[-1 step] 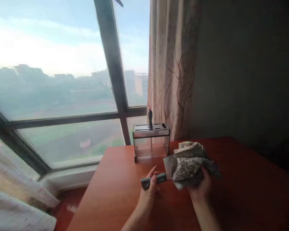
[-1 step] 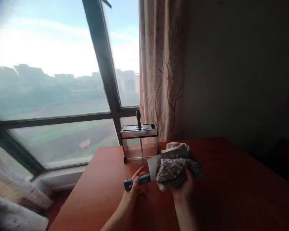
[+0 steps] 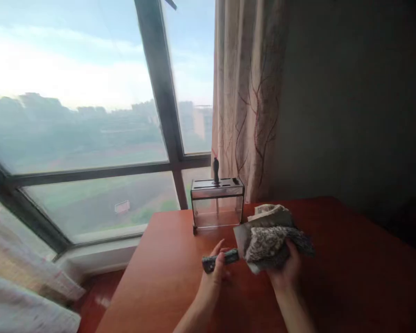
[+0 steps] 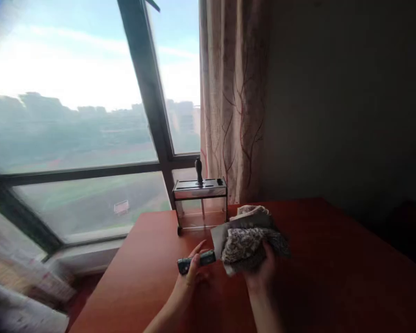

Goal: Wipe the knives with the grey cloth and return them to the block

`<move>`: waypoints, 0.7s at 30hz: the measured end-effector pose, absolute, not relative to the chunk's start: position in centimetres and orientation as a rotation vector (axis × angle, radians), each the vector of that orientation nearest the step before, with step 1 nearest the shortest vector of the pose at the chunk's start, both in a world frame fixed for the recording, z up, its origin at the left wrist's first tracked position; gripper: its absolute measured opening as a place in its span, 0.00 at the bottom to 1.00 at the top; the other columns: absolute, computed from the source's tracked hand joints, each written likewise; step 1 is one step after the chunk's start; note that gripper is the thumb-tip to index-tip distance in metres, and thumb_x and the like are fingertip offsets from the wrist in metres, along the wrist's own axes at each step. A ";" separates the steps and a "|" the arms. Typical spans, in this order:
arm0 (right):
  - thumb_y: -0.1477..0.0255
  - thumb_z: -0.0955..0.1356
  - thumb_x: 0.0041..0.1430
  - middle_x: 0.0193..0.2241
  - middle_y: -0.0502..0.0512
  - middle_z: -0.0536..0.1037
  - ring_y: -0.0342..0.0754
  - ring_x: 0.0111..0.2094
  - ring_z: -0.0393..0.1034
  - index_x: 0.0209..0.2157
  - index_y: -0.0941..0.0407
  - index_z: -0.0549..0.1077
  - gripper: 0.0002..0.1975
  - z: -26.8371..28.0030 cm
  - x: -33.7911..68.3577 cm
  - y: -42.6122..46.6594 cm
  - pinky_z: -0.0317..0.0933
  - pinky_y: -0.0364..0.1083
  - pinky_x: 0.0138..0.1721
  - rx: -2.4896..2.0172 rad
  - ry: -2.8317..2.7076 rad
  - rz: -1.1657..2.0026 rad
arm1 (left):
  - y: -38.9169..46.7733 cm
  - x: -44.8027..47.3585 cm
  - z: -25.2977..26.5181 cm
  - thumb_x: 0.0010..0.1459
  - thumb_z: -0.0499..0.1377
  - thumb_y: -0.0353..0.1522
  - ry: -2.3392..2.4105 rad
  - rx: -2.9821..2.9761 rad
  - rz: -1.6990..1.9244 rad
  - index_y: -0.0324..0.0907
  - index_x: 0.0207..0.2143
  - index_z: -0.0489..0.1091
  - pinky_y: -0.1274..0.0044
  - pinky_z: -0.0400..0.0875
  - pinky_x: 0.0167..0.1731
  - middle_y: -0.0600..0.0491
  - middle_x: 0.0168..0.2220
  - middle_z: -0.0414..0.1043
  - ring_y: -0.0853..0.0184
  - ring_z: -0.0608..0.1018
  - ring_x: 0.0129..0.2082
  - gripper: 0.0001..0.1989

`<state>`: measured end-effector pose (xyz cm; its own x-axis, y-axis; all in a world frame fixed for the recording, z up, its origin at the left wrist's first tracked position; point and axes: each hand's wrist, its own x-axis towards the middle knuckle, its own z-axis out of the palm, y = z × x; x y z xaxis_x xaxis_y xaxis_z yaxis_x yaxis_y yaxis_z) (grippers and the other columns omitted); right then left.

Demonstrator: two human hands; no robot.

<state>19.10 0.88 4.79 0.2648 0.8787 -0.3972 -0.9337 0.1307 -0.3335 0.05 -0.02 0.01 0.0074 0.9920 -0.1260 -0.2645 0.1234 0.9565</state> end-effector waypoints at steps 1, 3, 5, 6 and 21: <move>0.64 0.70 0.49 0.31 0.47 0.83 0.52 0.34 0.77 0.36 0.49 0.78 0.11 4.7 18.5 0.8 0.70 0.54 0.40 -0.575 0.095 1.348 | -0.1 0.1 0.0 0.44 0.60 0.56 1.071 0.905 1.225 0.42 0.58 0.64 0.79 0.70 0.20 0.41 0.48 0.73 0.55 0.78 0.39 0.42; 0.64 0.70 0.48 0.31 0.48 0.83 0.53 0.35 0.77 0.36 0.50 0.78 0.11 4.6 17.2 0.5 0.69 0.55 0.42 -0.567 0.044 1.401 | -0.2 0.3 0.0 0.43 0.61 0.56 1.042 0.874 1.212 0.43 0.59 0.62 0.78 0.71 0.19 0.41 0.49 0.73 0.53 0.79 0.39 0.45; 0.64 0.71 0.47 0.32 0.49 0.83 0.53 0.36 0.77 0.36 0.51 0.78 0.12 4.5 16.0 0.3 0.68 0.55 0.44 -0.544 -0.025 1.452 | -0.2 0.6 0.0 0.44 0.61 0.55 0.968 0.828 1.215 0.45 0.60 0.61 0.75 0.74 0.24 0.42 0.50 0.73 0.51 0.78 0.43 0.43; 0.64 0.72 0.47 0.32 0.49 0.83 0.54 0.37 0.77 0.36 0.51 0.78 0.13 4.4 15.5 0.2 0.68 0.55 0.45 -0.542 -0.063 1.473 | -0.1 0.8 -0.1 0.44 0.62 0.55 0.937 0.805 1.224 0.45 0.59 0.62 0.72 0.75 0.29 0.43 0.50 0.74 0.50 0.77 0.45 0.42; 0.67 0.76 0.43 0.41 0.53 0.81 0.56 0.51 0.70 0.39 0.52 0.78 0.18 3.4 13.8 -0.1 0.60 0.55 0.56 -0.898 -0.650 1.329 | -1.1 -0.8 5.0 0.42 0.71 0.33 0.725 0.435 1.297 0.44 0.52 0.70 0.64 0.71 0.49 0.45 0.44 0.79 0.52 0.77 0.47 0.31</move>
<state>13.82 -0.15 3.39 0.1530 0.9840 -0.0915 -0.5321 0.0040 -0.8467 -0.75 -1.09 4.99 0.0999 0.9661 -0.2381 -0.7091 0.2370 0.6641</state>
